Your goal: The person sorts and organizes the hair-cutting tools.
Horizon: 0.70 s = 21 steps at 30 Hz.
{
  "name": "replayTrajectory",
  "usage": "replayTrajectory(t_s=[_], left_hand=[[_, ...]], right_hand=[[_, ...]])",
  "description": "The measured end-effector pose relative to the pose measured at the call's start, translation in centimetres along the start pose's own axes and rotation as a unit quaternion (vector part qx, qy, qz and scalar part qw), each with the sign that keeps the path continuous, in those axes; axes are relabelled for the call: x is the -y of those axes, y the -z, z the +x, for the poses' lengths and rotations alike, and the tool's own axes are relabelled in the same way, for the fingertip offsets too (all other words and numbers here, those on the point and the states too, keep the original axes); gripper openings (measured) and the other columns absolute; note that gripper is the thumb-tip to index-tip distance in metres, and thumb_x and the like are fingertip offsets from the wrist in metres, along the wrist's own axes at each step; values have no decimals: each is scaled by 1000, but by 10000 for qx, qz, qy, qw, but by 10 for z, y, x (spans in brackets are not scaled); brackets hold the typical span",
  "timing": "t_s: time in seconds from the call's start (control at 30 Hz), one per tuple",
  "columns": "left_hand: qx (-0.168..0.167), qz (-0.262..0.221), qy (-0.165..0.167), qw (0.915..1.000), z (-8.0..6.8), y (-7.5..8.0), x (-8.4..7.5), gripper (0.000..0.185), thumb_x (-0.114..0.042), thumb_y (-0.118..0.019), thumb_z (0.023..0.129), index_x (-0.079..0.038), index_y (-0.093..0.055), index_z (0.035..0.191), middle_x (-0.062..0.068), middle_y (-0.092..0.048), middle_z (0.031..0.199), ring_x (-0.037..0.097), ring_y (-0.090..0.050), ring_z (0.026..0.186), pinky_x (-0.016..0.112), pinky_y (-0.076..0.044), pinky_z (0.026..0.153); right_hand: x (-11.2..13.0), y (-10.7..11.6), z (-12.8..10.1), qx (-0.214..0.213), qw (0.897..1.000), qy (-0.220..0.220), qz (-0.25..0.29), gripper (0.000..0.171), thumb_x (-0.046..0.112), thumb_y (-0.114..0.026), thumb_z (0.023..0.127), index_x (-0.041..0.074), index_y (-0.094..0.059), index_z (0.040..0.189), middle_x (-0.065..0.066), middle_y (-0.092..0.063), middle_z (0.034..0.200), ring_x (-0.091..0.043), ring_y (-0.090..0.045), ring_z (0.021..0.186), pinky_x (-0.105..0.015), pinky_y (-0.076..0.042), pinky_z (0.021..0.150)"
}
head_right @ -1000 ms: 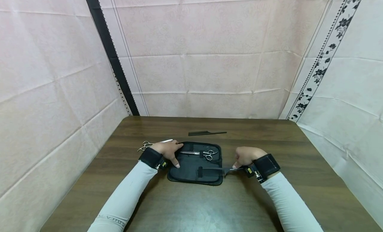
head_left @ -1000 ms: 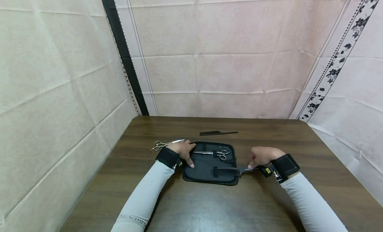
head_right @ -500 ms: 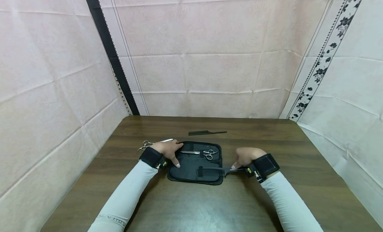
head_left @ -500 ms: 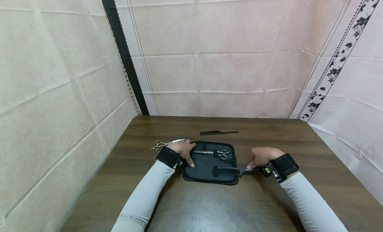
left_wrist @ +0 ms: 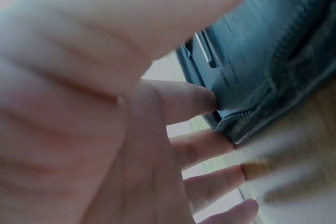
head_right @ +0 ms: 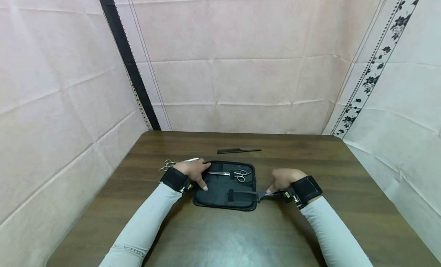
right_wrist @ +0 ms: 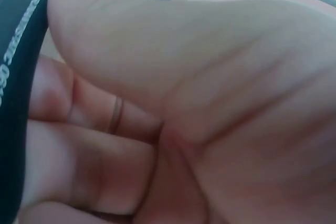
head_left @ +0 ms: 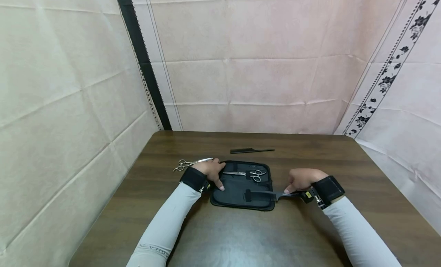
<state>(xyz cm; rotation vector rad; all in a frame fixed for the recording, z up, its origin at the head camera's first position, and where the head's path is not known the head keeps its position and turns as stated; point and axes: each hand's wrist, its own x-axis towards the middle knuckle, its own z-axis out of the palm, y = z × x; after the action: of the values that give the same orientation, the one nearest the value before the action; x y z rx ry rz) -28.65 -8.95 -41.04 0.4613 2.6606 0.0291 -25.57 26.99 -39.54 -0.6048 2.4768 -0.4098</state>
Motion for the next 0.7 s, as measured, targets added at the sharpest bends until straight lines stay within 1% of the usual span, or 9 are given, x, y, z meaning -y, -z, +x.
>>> replayTrajectory(t_s=[0.37, 0.7], left_hand=[[-23, -60, 71, 10000, -1, 0, -1, 108, -55, -85, 81, -19, -29, 165, 12, -35, 165, 34, -37, 151, 51, -37, 121], [-24, -22, 82, 10000, 0, 0, -2, 107, -57, -84, 81, -20, -30, 165, 12, -37, 163, 34, -39, 149, 50, -38, 120]], right_hand=[[3, -1, 2, 41, 9999, -104, -95, 31, 34, -75, 95, 13, -71, 72, 7, -48, 61, -11, -45, 55, -26, -32, 56], [5, -1, 2, 95, 9999, 12, -33, 34, 33, -74, 95, 11, -68, 69, 7, -46, 59, -11, -43, 52, -26, -31, 54]])
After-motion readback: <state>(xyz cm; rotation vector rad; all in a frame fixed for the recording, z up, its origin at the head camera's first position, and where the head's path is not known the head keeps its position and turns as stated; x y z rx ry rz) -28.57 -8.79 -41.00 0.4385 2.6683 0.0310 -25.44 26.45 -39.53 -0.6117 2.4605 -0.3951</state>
